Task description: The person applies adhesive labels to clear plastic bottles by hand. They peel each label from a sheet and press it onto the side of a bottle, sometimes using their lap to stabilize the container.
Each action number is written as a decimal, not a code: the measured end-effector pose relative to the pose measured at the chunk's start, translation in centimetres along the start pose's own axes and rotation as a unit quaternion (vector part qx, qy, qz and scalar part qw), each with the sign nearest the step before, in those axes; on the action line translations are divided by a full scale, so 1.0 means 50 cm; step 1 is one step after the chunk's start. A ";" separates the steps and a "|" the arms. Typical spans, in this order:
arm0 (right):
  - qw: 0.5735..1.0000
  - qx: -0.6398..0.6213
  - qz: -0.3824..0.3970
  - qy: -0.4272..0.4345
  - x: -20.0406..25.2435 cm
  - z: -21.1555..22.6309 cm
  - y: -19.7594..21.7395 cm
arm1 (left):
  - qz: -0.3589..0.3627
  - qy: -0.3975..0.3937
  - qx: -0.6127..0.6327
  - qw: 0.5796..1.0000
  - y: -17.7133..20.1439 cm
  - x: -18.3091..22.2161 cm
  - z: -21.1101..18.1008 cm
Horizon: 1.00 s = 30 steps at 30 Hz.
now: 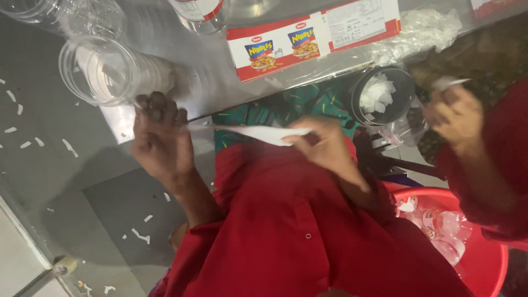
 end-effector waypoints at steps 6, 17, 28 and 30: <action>0.983 -0.175 -0.056 0.000 0.003 -0.004 0.097 | 0.233 0.227 -0.093 0.941 -0.017 0.066 0.158; 0.977 0.091 -0.148 0.122 -0.006 0.126 0.097 | 0.264 0.054 -0.563 0.781 -0.147 0.095 0.227; 0.946 0.192 -0.147 0.216 0.004 0.124 0.019 | 0.313 -0.012 -0.594 0.740 -0.152 0.101 0.239; 0.981 0.005 -0.136 0.141 0.008 0.075 0.047 | 0.326 0.032 -0.566 0.756 -0.150 0.110 0.246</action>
Point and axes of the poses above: each hand's wrist, its own x-axis away from the middle knuckle, its own y-axis out of the back of the hand, z = x × y, the point moved 6 cm from there along -x, towards the middle knuckle, and after that the axes turned 1 degree about -x, right-handed, at the moved point
